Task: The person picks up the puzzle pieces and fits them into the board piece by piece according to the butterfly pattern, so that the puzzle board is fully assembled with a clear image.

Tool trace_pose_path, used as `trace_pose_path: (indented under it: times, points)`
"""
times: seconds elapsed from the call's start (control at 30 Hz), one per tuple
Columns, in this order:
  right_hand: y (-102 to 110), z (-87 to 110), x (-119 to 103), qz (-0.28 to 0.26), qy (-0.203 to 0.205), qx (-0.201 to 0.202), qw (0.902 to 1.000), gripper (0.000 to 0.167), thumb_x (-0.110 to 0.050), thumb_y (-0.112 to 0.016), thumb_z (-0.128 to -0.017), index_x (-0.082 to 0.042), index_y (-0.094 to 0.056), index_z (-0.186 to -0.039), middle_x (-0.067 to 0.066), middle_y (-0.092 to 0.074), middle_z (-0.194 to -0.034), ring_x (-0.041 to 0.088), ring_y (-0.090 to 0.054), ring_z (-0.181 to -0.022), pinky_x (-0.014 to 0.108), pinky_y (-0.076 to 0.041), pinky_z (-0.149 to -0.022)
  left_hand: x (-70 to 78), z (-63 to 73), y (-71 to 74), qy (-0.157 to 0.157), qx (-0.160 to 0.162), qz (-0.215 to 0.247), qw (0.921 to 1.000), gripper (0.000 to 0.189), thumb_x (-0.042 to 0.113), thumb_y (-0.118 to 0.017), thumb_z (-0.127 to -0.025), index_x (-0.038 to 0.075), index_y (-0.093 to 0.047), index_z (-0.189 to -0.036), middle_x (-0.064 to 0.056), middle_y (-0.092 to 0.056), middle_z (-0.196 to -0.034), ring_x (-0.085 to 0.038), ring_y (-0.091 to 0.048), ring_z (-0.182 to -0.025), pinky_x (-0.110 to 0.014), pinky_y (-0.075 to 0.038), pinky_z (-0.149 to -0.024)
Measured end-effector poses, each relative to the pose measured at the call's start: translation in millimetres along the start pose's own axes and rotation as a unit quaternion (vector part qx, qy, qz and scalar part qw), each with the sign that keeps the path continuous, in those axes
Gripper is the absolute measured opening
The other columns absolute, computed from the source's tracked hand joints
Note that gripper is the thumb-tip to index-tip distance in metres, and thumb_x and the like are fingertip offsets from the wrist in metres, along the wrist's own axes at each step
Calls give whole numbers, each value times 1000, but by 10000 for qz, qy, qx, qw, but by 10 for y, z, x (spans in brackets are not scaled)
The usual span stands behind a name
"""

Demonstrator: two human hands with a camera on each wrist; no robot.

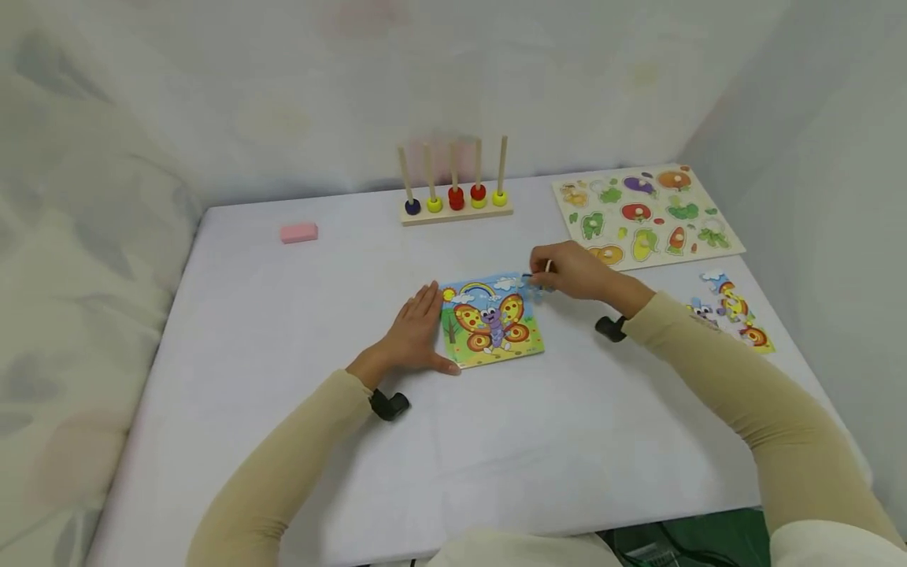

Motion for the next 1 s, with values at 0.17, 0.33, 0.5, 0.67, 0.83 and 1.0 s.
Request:
trace_pose_path:
  times: [0.17, 0.33, 0.5, 0.67, 0.83, 1.0]
  points:
    - [-355, -296, -221, -96, 441, -337, 9984, 4, -15, -62, -94, -12, -61, -91, 2, -62, -87, 17, -53, -80, 31, -46, -72, 11, -44, -40, -3, 24, -16, 10000, 141, 70, -77, -60, 2, 5, -153, -11, 13, -162, -26, 11, -150, -47, -3, -121]
    - [-477, -419, -299, 24, 535, -214, 9983, 5, -15, -59, -96, -12, -63, -93, 2, -64, -89, 16, -53, -80, 31, -46, -76, 34, -47, -30, 5, 58, 90, 9999, 140, 68, -78, -61, 2, 4, -153, -12, 12, -162, -27, 10, -150, -47, -3, -121]
    - [-488, -455, -302, 84, 464, -34, 9989, 5, -15, -60, -95, -11, -63, -95, 3, -64, -91, 17, -54, -82, 33, -48, -78, 64, -53, -22, -32, 66, 65, 10000, 139, 68, -78, -61, 2, 3, -153, -12, 11, -162, -27, 10, -150, -47, -3, -121]
    - [-522, -453, -286, 241, 379, -137, 9989, 11, -19, -60, -96, -11, -64, -101, 2, -63, -97, 17, -55, -86, 34, -49, -83, 77, -56, -38, -6, 13, 50, 10000, 139, 68, -78, -61, 3, 4, -153, -11, 13, -162, -26, 11, -150, -46, -2, -121]
    - [-500, -398, -278, 470, 388, -132, 9981, 27, -28, -63, -94, -10, -65, -114, 3, -61, -109, 17, -57, -93, 36, -50, -88, 85, -59, -38, -37, 5, 55, 10000, 139, 69, -77, -61, 4, 5, -154, -10, 14, -162, -26, 12, -150, -47, -3, -121]
    - [-511, -338, -238, 914, 335, -394, 9945, 43, -36, -67, -90, -11, -64, -124, 4, -59, -110, 16, -56, -93, 34, -49, -86, 49, -45, -28, 41, 11, -54, 10000, 142, 71, -77, -60, 3, 6, -153, -10, 15, -161, -25, 13, -149, -46, -2, -121]
Point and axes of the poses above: each hand's wrist, its own z-axis away from the middle knuckle, its own y-axis out of the back of the hand, x = y × z, the point moved 7 cm from there along -z, towards the middle knuckle
